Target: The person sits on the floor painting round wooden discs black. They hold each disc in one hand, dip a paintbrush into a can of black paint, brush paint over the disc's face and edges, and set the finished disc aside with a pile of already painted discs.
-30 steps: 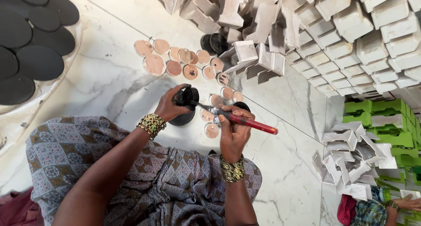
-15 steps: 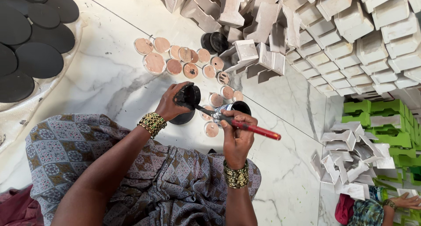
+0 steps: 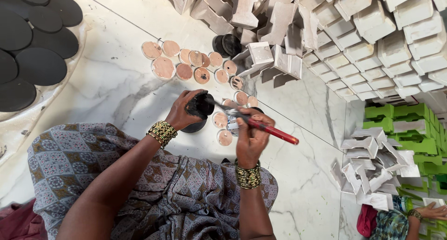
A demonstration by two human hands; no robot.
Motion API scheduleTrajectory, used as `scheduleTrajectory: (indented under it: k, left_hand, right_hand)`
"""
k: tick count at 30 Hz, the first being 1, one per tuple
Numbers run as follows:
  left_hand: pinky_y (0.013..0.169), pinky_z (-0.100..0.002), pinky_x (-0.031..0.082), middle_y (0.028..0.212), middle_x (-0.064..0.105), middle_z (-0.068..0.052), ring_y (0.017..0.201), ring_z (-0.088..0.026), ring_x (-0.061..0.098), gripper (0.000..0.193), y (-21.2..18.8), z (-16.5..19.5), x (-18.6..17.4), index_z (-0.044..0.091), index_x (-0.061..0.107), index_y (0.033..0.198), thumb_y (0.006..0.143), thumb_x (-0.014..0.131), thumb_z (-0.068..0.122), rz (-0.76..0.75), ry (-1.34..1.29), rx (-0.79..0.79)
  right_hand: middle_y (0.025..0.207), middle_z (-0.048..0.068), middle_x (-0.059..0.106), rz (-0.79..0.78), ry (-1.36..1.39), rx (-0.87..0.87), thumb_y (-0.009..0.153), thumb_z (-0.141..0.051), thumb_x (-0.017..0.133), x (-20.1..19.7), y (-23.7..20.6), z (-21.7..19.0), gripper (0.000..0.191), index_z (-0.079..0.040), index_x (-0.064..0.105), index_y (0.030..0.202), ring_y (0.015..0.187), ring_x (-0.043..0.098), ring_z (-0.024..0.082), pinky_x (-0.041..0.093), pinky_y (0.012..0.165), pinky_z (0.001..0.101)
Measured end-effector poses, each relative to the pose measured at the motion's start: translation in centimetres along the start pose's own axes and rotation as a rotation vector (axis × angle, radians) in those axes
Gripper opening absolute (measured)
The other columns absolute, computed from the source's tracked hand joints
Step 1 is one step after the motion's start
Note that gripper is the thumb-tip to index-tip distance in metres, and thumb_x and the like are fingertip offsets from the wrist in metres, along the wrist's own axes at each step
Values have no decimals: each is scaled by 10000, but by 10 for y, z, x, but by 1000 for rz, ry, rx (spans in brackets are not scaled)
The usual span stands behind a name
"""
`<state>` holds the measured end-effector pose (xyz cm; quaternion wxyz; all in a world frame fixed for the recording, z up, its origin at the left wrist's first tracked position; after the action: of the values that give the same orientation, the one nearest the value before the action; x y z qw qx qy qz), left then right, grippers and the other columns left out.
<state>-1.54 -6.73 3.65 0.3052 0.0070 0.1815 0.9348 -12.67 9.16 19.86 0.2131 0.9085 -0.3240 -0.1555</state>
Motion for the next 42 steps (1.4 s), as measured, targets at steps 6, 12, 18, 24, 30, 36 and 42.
scheduleTrajectory:
  k: [6, 12, 18, 24, 30, 36, 42]
  left_hand:
    - [1022, -397, 542, 1272, 601, -111, 1171, -305, 623, 873, 1, 5, -5, 168, 546, 1422, 612, 865, 107, 10, 1, -10]
    - [1035, -405, 540, 1265, 622, -99, 1174, -309, 617, 855, 1, 7, -5, 166, 563, 1409, 614, 871, 106, 6, 20, 6]
    - [1039, -413, 529, 1274, 613, -125, 1192, -327, 606, 865, 2, 8, -5, 176, 560, 1411, 611, 879, 100, 8, 44, 31]
    - [1027, -438, 530, 1294, 541, -166, 1200, -362, 598, 904, 0, 13, -3, 184, 554, 1411, 585, 902, 63, 4, 98, 59]
    - [1035, -455, 523, 1306, 547, -164, 1213, -381, 593, 909, 1, 14, -5, 193, 550, 1414, 590, 912, 65, 68, 138, 95]
    - [1037, -458, 525, 1314, 536, -171, 1222, -383, 589, 929, 1, 11, -2, 185, 539, 1422, 576, 902, 58, 45, 120, 78]
    - [1043, -461, 524, 1317, 534, -167, 1232, -383, 583, 915, 1, 11, -3, 175, 538, 1422, 592, 907, 62, 64, 126, 95]
  right_hand:
    - [1240, 205, 593, -50, 68, -49, 976, 163, 598, -1, 5, 0, 399, -61, 355, 1199, 1220, 633, 251, 552, 1105, 362]
    - [1257, 211, 597, 0, 27, -56, 985, 163, 588, -3, 5, -6, 383, -54, 360, 1204, 1211, 621, 244, 544, 1080, 342]
    - [1221, 190, 618, -105, -216, -69, 961, 171, 595, 0, 5, -14, 346, -28, 402, 1167, 1168, 659, 239, 582, 963, 306]
    - [1221, 182, 617, -139, -165, -42, 980, 164, 592, 10, 0, -17, 338, -28, 386, 1166, 1163, 658, 233, 592, 969, 300]
    - [1251, 187, 601, -125, 18, -68, 997, 152, 578, 11, -3, -21, 352, -52, 359, 1181, 1253, 629, 265, 549, 1122, 354]
    - [1247, 210, 578, -103, -62, -60, 980, 163, 599, 10, -2, -13, 342, -52, 402, 1159, 1243, 629, 296, 571, 1085, 368]
    - [1239, 204, 601, 2, -22, -19, 982, 158, 587, 6, 0, -10, 369, -61, 364, 1178, 1217, 614, 277, 562, 1047, 347]
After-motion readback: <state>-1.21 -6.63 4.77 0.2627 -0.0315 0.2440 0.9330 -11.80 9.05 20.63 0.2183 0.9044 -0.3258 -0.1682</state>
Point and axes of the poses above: each hand's wrist, its own y-axis towards the middle knuckle, its own x-axis out of the palm, z = x × y, the point moved 5 cm from there along y, towards the middle knuckle
